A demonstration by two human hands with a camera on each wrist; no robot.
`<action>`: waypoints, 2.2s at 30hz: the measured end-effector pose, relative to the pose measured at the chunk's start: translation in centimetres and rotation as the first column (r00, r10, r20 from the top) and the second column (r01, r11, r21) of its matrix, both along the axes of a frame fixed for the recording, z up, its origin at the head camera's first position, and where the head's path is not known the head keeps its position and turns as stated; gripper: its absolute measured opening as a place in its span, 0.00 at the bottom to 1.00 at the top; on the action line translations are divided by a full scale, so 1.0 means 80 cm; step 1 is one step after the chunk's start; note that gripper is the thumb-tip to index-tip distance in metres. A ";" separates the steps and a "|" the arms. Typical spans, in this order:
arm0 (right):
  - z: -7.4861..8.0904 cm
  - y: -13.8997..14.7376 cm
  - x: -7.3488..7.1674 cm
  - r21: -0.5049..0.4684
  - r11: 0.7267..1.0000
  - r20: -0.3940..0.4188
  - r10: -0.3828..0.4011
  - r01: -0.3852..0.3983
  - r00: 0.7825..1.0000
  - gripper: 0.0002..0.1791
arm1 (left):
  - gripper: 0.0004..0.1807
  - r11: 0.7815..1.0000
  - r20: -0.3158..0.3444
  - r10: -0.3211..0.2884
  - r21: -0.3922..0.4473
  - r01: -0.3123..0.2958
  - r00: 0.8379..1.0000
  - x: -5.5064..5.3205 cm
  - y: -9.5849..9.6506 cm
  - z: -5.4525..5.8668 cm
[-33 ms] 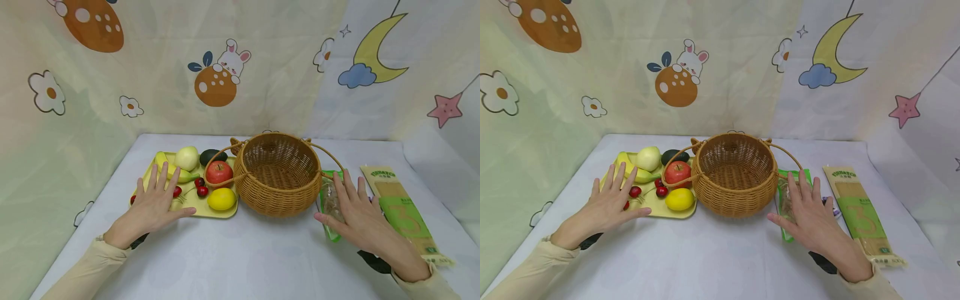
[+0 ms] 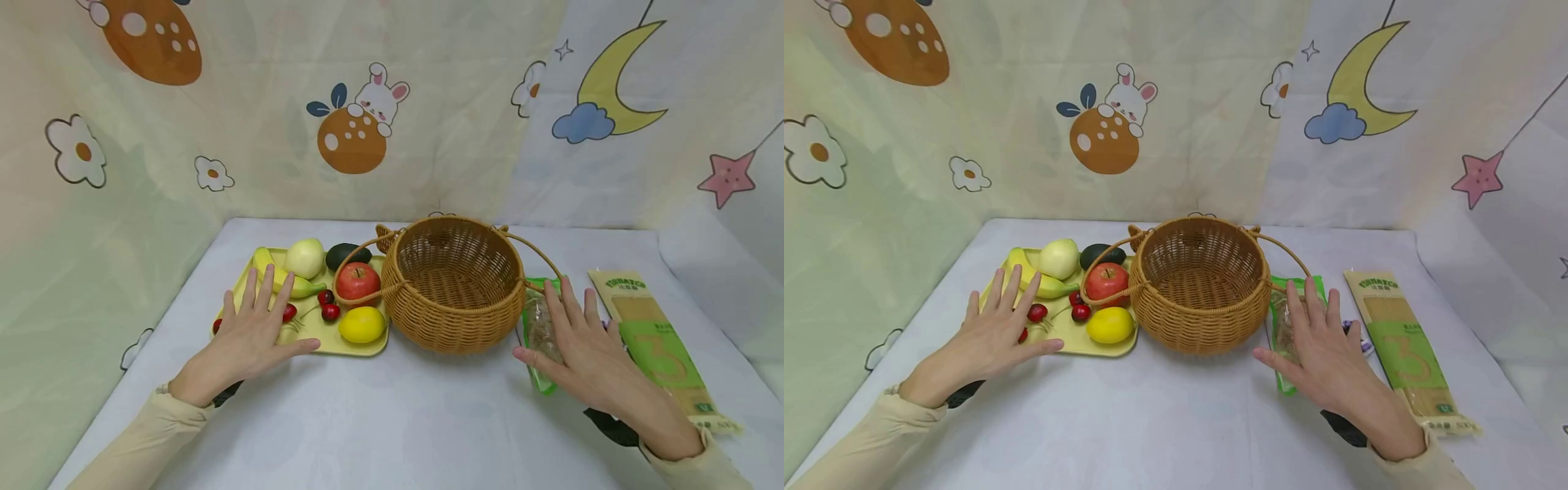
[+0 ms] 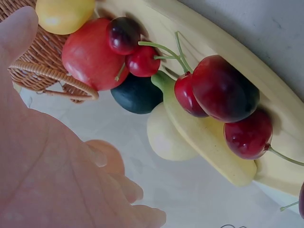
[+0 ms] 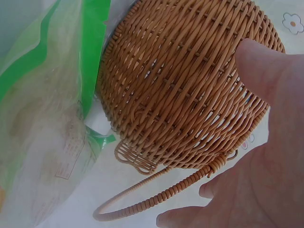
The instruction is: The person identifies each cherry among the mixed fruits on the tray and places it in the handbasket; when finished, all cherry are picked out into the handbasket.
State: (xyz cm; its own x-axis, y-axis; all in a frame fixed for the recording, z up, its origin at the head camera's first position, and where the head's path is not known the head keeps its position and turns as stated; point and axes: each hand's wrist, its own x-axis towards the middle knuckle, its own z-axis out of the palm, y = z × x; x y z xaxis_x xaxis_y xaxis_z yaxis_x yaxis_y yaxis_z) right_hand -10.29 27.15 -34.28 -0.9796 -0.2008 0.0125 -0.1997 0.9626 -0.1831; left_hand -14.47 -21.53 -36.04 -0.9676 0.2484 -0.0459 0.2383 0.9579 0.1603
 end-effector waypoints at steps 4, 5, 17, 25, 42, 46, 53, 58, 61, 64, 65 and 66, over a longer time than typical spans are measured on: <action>0.000 0.001 0.000 -0.007 1.000 0.006 -0.001 0.001 1.000 0.65 | 0.70 1.000 0.002 0.000 -0.001 0.000 1.000 0.000 -0.001 -0.001; 0.000 0.001 0.000 -0.009 1.000 0.008 -0.002 0.002 1.000 0.65 | 0.70 1.000 0.003 0.000 -0.004 0.000 1.000 0.000 -0.001 -0.001; 0.005 -0.004 -0.008 -0.130 0.980 -0.283 0.105 -0.147 0.953 0.47 | 0.64 0.999 0.017 -0.051 0.004 0.051 0.999 0.001 -0.016 0.000; 0.012 -0.021 -0.025 -0.163 0.925 -0.584 0.191 -0.344 0.789 0.29 | 0.51 0.995 -0.054 -0.073 0.065 0.076 0.996 0.006 -0.062 -0.011; 0.001 -0.032 -0.042 -0.153 0.905 -0.598 0.235 -0.398 0.766 0.20 | 0.28 0.981 -0.195 -0.066 0.168 0.099 0.979 0.004 -0.121 -0.029; 0.001 -0.034 -0.043 -0.158 0.904 -0.602 0.230 -0.396 0.765 0.20 | 0.29 0.982 -0.207 -0.062 0.161 0.097 0.976 0.001 -0.126 -0.031; -0.001 -0.034 -0.043 -0.174 0.904 -0.604 0.214 -0.390 0.767 0.20 | 0.29 0.988 -0.219 -0.010 0.148 0.043 0.976 0.001 -0.141 -0.032; -0.002 -0.034 -0.043 -0.182 0.903 -0.601 0.211 -0.389 0.771 0.20 | 0.26 0.987 -0.187 0.027 0.160 0.003 0.982 0.002 -0.147 -0.033; -0.002 -0.034 -0.043 -0.186 0.903 -0.597 0.209 -0.388 0.774 0.20 | 0.25 0.987 -0.198 0.036 0.162 -0.004 0.980 0.003 -0.148 -0.033; -0.002 -0.035 -0.043 -0.189 0.903 -0.594 0.208 -0.387 0.777 0.20 | 0.24 0.987 -0.179 0.048 0.161 -0.019 0.983 0.002 -0.146 -0.032; -0.002 -0.034 -0.043 -0.190 0.903 -0.594 0.208 -0.386 0.777 0.20 | 0.25 0.987 -0.170 0.054 0.159 -0.027 0.984 0.002 -0.145 -0.032; -0.002 -0.034 -0.043 -0.191 0.902 -0.593 0.208 -0.387 0.778 0.19 | 0.25 0.987 -0.159 0.061 0.157 -0.036 0.985 0.002 -0.144 -0.032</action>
State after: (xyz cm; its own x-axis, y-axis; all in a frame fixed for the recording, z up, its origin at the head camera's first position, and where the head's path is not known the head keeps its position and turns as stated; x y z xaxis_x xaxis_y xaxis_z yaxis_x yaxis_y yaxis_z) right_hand -13.69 24.39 -34.45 -0.6778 -0.3802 0.6293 -0.6184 0.7578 -0.2081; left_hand -14.34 -33.07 -38.59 -0.9701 0.1926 0.1479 0.2268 0.9361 0.2688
